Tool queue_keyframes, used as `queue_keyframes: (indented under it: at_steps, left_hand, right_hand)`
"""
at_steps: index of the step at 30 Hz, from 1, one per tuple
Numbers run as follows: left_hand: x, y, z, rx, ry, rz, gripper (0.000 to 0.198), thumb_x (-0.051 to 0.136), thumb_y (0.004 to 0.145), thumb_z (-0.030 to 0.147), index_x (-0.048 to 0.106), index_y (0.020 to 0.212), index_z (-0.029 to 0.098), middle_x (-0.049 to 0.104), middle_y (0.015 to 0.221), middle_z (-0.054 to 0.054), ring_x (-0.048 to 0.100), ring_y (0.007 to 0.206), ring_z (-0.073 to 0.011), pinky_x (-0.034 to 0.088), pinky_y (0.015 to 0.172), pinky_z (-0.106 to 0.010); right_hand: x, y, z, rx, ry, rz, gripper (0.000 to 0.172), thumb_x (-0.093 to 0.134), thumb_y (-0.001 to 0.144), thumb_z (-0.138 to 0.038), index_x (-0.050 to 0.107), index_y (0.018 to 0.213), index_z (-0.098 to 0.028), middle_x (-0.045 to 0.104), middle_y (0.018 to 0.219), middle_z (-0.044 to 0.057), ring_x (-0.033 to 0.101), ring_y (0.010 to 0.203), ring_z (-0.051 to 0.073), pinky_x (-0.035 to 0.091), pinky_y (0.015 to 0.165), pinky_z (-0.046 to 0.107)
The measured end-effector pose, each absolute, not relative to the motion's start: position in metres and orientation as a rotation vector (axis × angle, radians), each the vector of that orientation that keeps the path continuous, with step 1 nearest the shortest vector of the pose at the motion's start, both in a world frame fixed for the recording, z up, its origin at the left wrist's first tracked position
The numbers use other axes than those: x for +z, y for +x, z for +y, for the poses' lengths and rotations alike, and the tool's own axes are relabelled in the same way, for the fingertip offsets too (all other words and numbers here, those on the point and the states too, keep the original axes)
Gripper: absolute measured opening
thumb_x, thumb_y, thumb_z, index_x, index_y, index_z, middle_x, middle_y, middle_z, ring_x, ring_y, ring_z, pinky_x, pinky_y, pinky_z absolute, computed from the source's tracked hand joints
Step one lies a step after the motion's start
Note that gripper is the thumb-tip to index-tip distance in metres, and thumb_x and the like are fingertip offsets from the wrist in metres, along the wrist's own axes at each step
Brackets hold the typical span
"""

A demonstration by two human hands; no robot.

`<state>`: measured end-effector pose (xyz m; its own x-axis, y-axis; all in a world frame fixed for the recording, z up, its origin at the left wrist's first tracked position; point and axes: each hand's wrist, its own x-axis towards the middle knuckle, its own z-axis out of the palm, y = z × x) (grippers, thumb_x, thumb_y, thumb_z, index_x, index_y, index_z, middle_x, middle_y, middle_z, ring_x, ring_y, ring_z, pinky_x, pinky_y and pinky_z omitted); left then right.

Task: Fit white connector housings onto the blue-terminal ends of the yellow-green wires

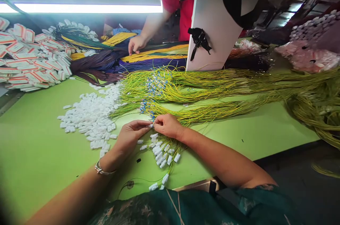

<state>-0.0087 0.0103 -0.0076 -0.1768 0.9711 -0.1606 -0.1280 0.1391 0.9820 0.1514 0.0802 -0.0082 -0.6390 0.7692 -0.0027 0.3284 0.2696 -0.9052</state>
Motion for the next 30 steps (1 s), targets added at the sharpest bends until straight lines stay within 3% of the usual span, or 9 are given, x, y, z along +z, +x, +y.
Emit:
queue_keyframes:
  at_steps: [4,11,19,25,30]
  left_hand:
    - [-0.006,-0.008,0.010,1.290,0.929,1.344,0.019,0.080,0.057,0.025,0.073,0.071,0.015,0.073,0.081,-0.008,0.065,0.075,-0.0171,0.051,0.079,-0.030]
    - [-0.004,-0.010,0.008,1.291,0.927,1.371,0.018,0.079,0.058,0.025,0.072,0.071,0.015,0.073,0.085,-0.008,0.065,0.077,-0.0184,0.051,0.080,-0.032]
    - [-0.001,-0.012,0.003,1.153,1.065,1.394,0.011,0.073,0.062,0.022,0.073,0.071,0.016,0.072,0.078,-0.007,0.065,0.073,-0.0180,0.051,0.075,-0.030]
    - [0.009,-0.014,-0.012,0.721,1.398,1.233,0.011,0.065,0.069,0.019,0.074,0.075,0.019,0.072,0.074,-0.005,0.064,0.066,-0.0183,0.050,0.064,-0.028]
    - [0.006,-0.019,-0.001,0.986,1.539,1.666,0.016,0.061,0.077,0.026,0.073,0.084,0.020,0.071,0.081,-0.006,0.063,0.073,-0.0197,0.049,0.069,-0.030]
  right_hand:
    - [-0.001,0.153,0.082,1.377,-0.977,-2.105,0.009,0.054,0.070,-0.017,0.059,0.063,-0.013,0.052,0.055,-0.004,0.043,0.051,0.005,0.034,0.049,0.017]
    - [0.009,0.156,0.083,1.752,-1.071,-1.980,0.005,0.053,0.067,-0.015,0.057,0.069,-0.014,0.054,0.051,-0.006,0.047,0.036,0.006,0.035,0.038,0.016]
    - [0.005,0.159,0.089,1.511,-0.972,-2.206,0.006,0.057,0.066,-0.010,0.063,0.065,-0.011,0.055,0.054,-0.004,0.045,0.051,0.006,0.035,0.049,0.017]
    - [0.002,0.155,0.091,1.094,-1.122,-2.281,0.019,0.053,0.077,-0.014,0.070,0.087,-0.012,0.066,0.073,0.003,0.053,0.064,0.010,0.040,0.063,0.022]
    - [0.001,0.150,0.087,0.858,-1.114,-2.437,0.017,0.056,0.076,-0.014,0.070,0.085,-0.013,0.064,0.066,0.002,0.050,0.060,0.010,0.037,0.060,0.022]
